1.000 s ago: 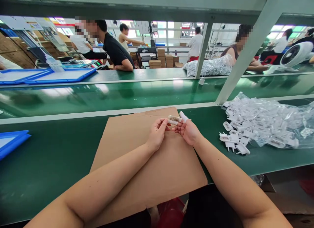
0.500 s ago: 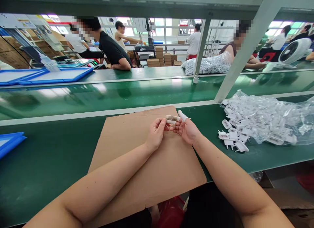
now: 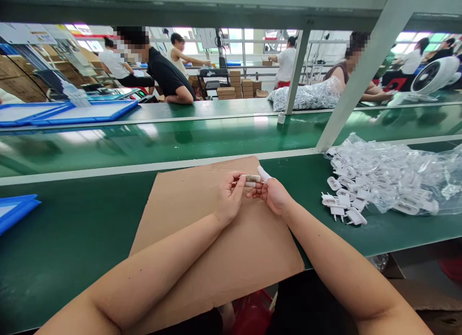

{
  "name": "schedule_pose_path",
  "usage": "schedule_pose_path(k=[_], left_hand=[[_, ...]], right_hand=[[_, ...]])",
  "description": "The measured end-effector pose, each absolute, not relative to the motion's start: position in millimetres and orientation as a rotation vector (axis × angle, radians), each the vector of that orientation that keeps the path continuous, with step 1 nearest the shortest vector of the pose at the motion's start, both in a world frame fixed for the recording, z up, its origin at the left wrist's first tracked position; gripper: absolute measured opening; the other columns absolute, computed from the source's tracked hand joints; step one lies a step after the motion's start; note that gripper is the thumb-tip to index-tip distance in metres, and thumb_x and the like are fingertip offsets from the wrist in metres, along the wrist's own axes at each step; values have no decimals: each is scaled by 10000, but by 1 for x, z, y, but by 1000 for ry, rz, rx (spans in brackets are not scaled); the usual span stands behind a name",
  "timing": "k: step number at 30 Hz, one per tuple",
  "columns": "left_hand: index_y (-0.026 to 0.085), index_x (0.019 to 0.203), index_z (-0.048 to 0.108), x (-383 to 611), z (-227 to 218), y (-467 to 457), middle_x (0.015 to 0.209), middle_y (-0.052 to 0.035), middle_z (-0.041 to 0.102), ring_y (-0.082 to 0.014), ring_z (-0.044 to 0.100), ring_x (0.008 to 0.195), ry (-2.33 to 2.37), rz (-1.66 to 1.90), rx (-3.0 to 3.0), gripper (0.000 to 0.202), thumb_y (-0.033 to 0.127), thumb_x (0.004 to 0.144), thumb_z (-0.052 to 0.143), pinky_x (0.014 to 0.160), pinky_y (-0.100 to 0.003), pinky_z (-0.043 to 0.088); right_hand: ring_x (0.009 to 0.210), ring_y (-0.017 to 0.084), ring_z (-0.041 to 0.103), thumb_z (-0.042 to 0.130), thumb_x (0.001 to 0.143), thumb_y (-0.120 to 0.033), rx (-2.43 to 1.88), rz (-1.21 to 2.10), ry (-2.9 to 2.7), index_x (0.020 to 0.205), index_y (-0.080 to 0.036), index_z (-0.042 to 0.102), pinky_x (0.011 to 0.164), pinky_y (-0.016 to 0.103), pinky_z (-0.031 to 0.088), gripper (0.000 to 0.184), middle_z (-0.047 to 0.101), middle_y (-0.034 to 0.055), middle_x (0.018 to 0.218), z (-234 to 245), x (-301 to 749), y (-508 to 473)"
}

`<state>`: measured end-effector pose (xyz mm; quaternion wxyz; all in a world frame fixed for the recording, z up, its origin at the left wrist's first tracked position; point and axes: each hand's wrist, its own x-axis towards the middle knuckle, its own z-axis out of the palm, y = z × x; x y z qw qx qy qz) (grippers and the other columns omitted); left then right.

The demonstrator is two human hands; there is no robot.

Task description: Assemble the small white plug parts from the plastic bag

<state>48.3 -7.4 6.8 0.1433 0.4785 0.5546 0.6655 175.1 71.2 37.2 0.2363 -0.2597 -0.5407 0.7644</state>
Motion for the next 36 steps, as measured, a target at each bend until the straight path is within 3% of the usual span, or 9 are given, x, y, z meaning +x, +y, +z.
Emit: schedule_pose_path(k=[10, 16, 21, 28, 36], left_hand=[[189, 967, 707, 44, 7, -4, 1013, -80, 698, -189, 633, 993, 1607, 2013, 1497, 264, 356, 1023, 512, 910, -318, 506], [186, 1000, 708, 47, 4, -5, 1017, -79, 699, -175, 648, 902, 1562, 1924, 1312, 289, 456, 955, 616, 794, -286, 528], [175, 987, 702, 51, 4, -6, 877, -41, 717, -139, 644, 702, 1394, 1851, 1179, 351, 501, 859, 720, 662, -262, 543], [170, 967, 702, 51, 4, -4, 875, -52, 731, -152, 676, 734, 1396, 1875, 1159, 350, 512, 898, 667, 674, -262, 567], [176, 976, 663, 51, 2, -3, 890, -80, 758, -196, 723, 747, 1256, 1845, 1100, 401, 570, 919, 623, 635, -301, 595]], right_hand=[[669, 163, 680, 440, 996, -382, -733, 2156, -1352, 1164, -193, 683, 710, 307, 548, 351, 772, 90, 1016, 37, 175, 73], [680, 165, 677, 461, 1007, -459, -690, 2173, -1379, 1075, -180, 728, 717, 305, 541, 392, 773, 103, 1038, 37, 177, 73], [683, 171, 671, 459, 1005, -554, -642, 2185, -1449, 982, -153, 752, 710, 299, 533, 497, 774, 106, 931, 36, 177, 73], [688, 166, 672, 455, 1011, -470, -624, 2216, -1444, 1013, -159, 745, 736, 311, 531, 425, 770, 100, 987, 34, 176, 73], [685, 187, 665, 440, 1002, -568, -633, 2216, -1508, 1066, -186, 745, 773, 353, 530, 492, 775, 106, 998, 37, 177, 71]])
